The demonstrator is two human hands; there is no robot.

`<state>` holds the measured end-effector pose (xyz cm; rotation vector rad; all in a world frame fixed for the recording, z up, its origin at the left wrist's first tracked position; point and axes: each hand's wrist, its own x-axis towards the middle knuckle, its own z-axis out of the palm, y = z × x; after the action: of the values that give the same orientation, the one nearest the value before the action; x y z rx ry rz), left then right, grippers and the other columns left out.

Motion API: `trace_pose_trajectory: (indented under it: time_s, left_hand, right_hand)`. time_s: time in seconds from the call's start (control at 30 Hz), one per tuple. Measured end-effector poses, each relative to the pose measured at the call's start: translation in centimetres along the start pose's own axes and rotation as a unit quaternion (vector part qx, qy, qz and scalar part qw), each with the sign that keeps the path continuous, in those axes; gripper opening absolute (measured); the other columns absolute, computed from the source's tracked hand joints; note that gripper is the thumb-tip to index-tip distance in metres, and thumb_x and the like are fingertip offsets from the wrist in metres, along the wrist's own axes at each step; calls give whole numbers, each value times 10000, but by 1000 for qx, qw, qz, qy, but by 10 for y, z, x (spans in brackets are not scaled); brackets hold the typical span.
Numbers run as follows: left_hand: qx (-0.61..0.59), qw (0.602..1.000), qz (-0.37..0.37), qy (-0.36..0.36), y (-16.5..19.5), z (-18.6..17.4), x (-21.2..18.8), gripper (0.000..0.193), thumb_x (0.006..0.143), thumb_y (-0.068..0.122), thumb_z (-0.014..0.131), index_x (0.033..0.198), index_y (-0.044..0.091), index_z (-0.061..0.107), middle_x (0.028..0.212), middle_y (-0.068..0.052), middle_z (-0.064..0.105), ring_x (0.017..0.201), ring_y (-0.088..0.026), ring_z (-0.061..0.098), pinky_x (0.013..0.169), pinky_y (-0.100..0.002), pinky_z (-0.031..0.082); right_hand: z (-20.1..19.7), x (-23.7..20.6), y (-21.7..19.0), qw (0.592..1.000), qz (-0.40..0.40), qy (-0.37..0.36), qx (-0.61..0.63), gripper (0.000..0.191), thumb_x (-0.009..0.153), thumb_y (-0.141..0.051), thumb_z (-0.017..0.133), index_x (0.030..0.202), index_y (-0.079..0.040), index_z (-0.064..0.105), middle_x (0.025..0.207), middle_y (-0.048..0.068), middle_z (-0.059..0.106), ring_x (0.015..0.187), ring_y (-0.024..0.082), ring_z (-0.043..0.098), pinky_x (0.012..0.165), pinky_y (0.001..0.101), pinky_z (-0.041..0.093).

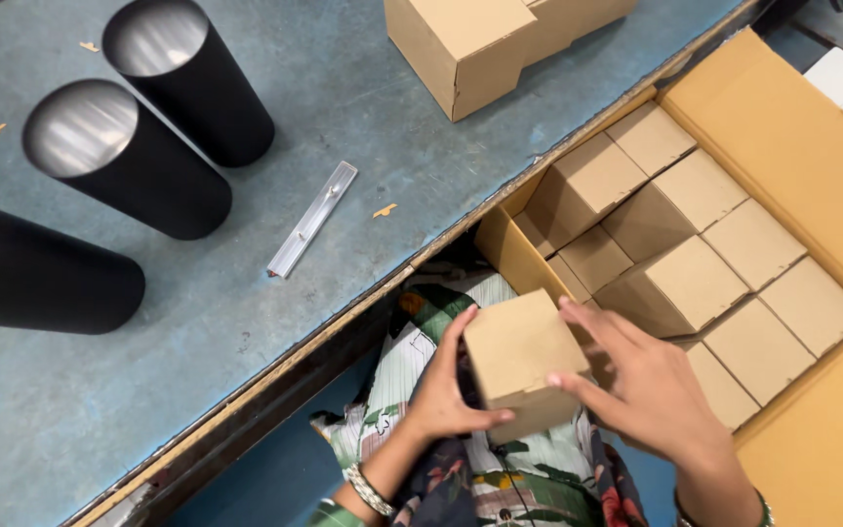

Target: The person repeatedly opens small cardboard boxes, removes a plastic-wrapped cylindrical item, places it into a black cylindrical container on the table, then closes the box and sets it aside. The process is repeated multiple times with different boxes.

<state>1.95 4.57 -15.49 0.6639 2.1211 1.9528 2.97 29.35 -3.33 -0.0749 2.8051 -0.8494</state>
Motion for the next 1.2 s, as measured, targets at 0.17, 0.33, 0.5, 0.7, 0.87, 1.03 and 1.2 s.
trace_pose_trajectory:
  time_s: [0.17,0.33,0.5,0.7,0.87,1.03,1.2]
  left_hand:
    - [-188,959,-43,-209,-6,-41,19,1314,669,309,901,1698,63,120,1668,-182,367,1580,-317,379,1326,-448,295]
    - [-330,913,-117,-210,-11,-32,24,1277,630,266,880,1653,54,146,1618,-205,427,1584,-335,357,1335,-453,218]
    - [-354,898,-80,-249,-12,-31,26,1350,561,181,899,1637,138,85,1616,-183,395,1578,-355,340,1329,-458,217]
    - [-307,935,-80,-157,26,-39,24,1261,697,249,917,1617,196,56,1680,-126,291,1586,-335,294,1297,-479,259]
    - [164,984,66,16,64,-25,-25,799,790,343,857,1486,130,526,1575,-170,458,1499,-385,406,1257,-517,335]
    - [311,946,87,39,74,-5,-33,717,824,436,866,1424,147,603,1438,-77,547,1336,-392,435,1130,-482,439]
    - [335,933,114,67,66,-2,-29,581,787,353,872,1322,229,683,1391,-14,583,1314,-373,446,1131,-474,445]
  right_hand:
    - [-19,1,-3,932,-360,1,36,975,726,-703,728,1478,-122,512,1568,130,503,1499,371,401,1181,524,314]
    - [-7,32,-18,878,-438,-184,58,1213,647,-790,736,1581,-81,426,1690,189,317,1576,371,285,1208,534,265]
    - [-21,51,-15,840,-487,-238,28,1237,647,-708,849,1600,-66,389,1660,204,332,1550,381,338,1228,563,248]
    - [-4,74,-4,843,-443,-285,107,1256,520,-539,935,1580,-106,420,1533,187,433,1424,402,406,1189,526,306]
    - [19,87,21,865,-323,-334,190,1297,499,-487,957,1595,-98,383,1530,196,387,1406,381,412,1160,499,330]
    - [11,93,25,851,-411,-287,158,1264,488,-479,970,1569,-100,435,1511,184,430,1413,390,398,1172,501,318]
    - [16,95,6,869,-427,-240,76,1232,418,-490,955,1508,-127,509,1444,172,446,1342,393,398,1131,508,306]
